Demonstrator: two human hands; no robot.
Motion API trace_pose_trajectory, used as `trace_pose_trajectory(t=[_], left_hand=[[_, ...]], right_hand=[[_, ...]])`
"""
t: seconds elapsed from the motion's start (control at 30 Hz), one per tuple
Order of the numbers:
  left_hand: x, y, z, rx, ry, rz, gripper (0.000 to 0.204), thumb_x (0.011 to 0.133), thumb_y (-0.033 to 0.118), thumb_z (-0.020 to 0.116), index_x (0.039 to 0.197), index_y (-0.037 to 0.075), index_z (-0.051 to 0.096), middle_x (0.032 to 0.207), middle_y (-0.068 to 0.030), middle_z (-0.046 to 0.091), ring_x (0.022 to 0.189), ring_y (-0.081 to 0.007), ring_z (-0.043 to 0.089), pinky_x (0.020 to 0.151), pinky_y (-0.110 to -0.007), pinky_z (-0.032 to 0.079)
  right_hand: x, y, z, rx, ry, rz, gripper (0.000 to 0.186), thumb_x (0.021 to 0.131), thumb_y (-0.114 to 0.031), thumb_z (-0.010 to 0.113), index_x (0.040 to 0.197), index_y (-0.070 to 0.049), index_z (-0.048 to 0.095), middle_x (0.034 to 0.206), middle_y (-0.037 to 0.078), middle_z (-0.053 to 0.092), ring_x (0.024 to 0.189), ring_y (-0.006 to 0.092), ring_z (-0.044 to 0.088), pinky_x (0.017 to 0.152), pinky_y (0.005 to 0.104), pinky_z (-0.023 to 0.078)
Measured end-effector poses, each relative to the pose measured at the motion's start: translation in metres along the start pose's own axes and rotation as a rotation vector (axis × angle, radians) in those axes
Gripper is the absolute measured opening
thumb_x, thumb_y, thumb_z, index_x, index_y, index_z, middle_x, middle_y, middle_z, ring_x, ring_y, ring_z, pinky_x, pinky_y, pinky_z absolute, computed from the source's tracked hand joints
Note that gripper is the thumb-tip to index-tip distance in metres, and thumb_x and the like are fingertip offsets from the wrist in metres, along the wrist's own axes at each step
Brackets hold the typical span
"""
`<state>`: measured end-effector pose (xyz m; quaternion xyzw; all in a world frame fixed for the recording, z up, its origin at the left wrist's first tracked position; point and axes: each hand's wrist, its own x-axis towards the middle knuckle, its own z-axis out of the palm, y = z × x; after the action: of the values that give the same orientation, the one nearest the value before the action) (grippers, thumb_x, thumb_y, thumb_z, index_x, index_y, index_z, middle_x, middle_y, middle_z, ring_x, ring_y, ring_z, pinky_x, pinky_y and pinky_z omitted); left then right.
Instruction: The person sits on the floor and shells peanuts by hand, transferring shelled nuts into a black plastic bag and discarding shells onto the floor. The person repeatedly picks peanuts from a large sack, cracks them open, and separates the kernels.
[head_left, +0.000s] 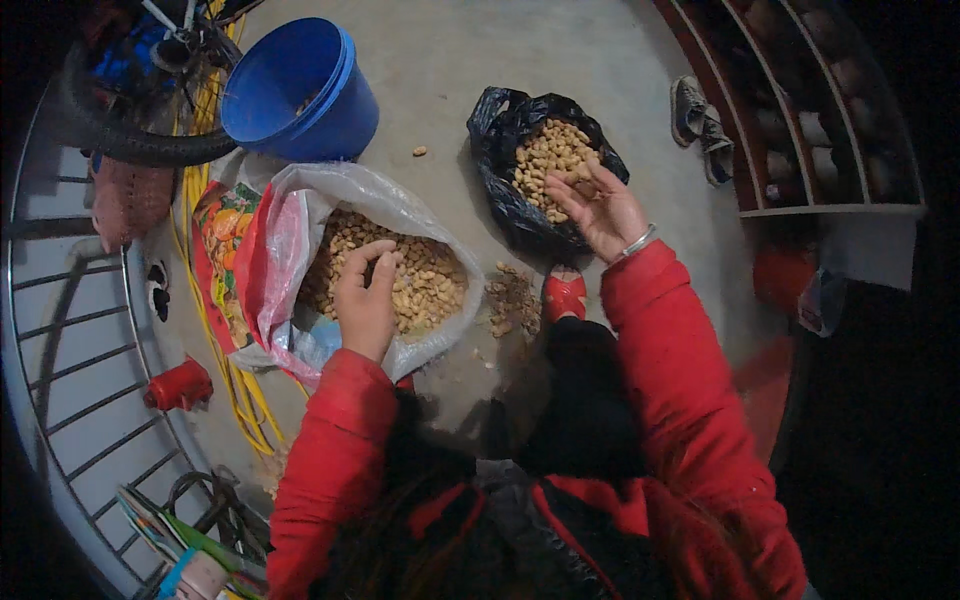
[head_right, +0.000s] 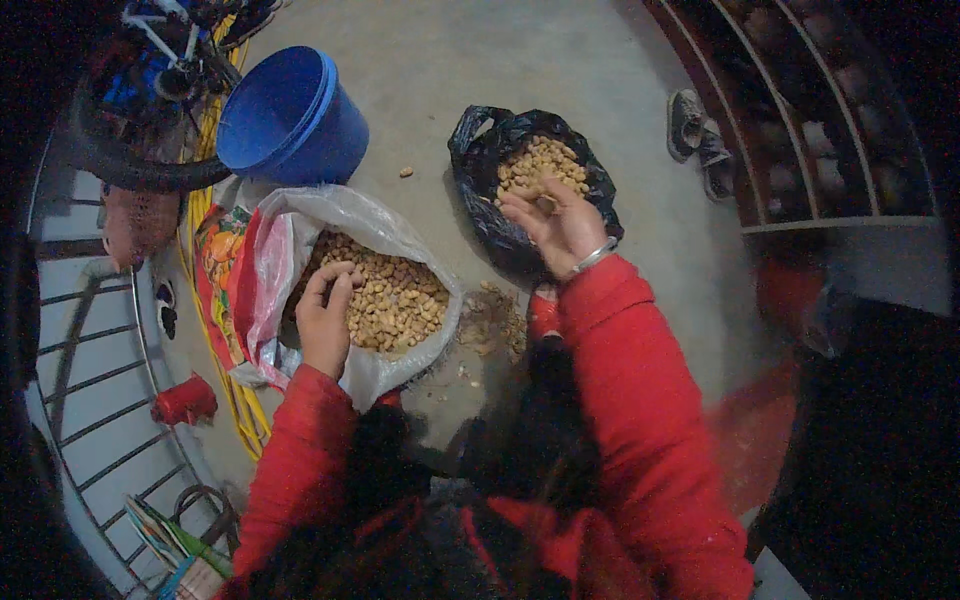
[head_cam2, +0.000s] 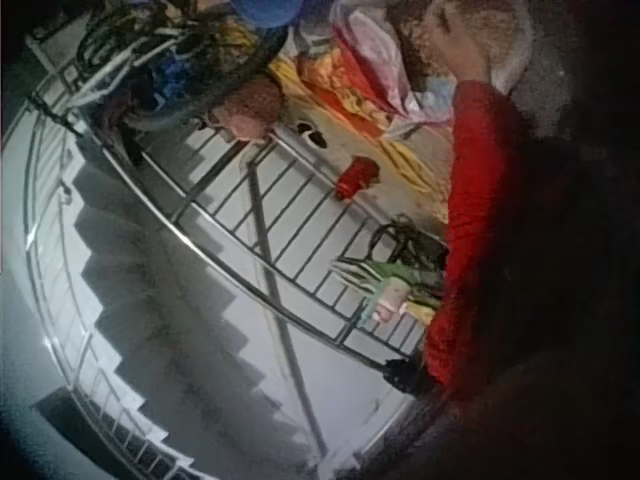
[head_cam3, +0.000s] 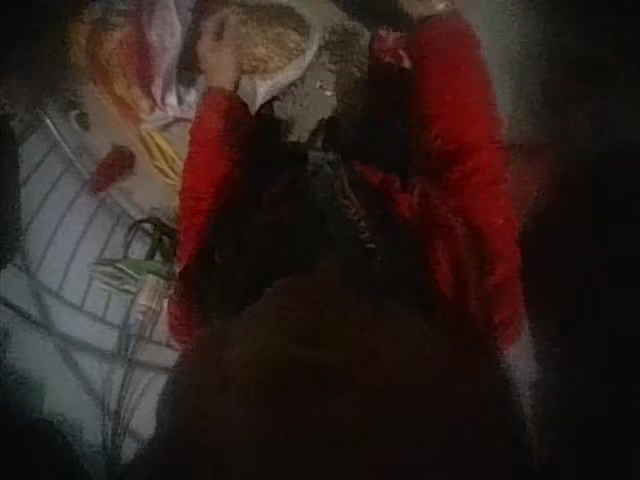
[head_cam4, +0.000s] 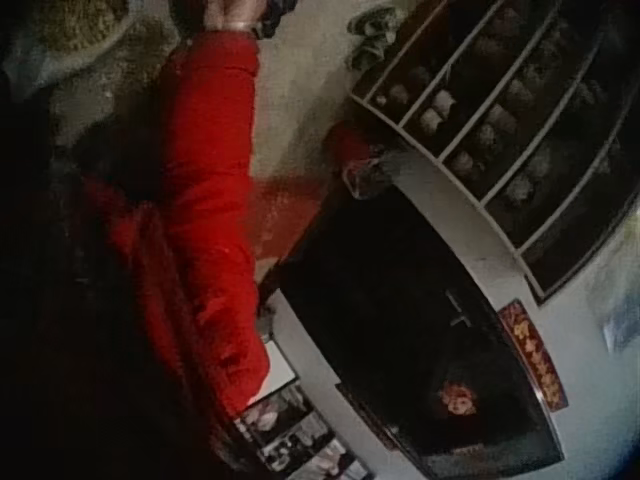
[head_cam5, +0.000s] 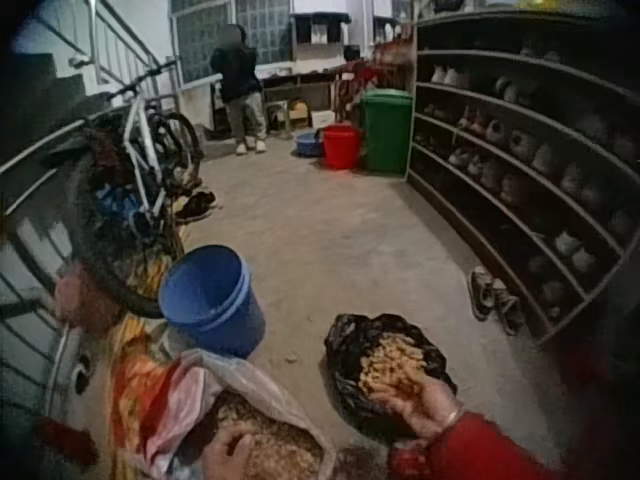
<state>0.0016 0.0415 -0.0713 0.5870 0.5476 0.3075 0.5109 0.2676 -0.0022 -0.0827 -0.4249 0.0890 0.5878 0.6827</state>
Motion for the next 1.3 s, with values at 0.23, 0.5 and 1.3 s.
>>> trace_pose_trajectory(t=[0.23, 0.5, 1.3], left_hand=[[0.084, -0.055, 0.033, 0.368, -0.076, 0.210, 0.019, 0.080, 0.012, 0.052, 0.096, 0.000, 0.054, 0.088, -0.0075, 0.058, 0.080, -0.0137, 0.054, 0.075, -0.026, 0.041], [0.222, -0.132, 0.097, 0.798, -0.210, 0.146, 0.032, 0.072, 0.011, 0.057, 0.103, 0.011, 0.052, 0.098, -0.0154, 0.051, 0.092, -0.0310, 0.050, 0.076, -0.039, 0.042], [0.244, -0.139, 0.141, 0.151, 0.027, 0.139, 0.023, 0.069, 0.003, 0.058, 0.091, 0.005, 0.053, 0.085, -0.0091, 0.053, 0.075, -0.0184, 0.051, 0.067, -0.027, 0.043]], right_hand=[[0.046, 0.006, -0.090, -0.312, 0.325, -0.061, 0.039, 0.078, -0.011, 0.054, 0.111, 0.004, 0.040, 0.101, 0.016, 0.049, 0.084, 0.0252, 0.054, 0.073, 0.0314, 0.047], [0.100, -0.036, -0.183, -1.408, 0.735, -0.486, 0.070, 0.066, -0.032, 0.067, 0.114, 0.010, 0.038, 0.113, 0.024, 0.045, 0.106, 0.0314, 0.044, 0.087, 0.0346, 0.036], [0.089, -0.043, -0.137, -0.566, 0.500, -0.336, 0.031, 0.069, 0.005, 0.039, 0.095, 0.003, 0.054, 0.085, 0.005, 0.059, 0.072, 0.0137, 0.055, 0.068, 0.0236, 0.043]])
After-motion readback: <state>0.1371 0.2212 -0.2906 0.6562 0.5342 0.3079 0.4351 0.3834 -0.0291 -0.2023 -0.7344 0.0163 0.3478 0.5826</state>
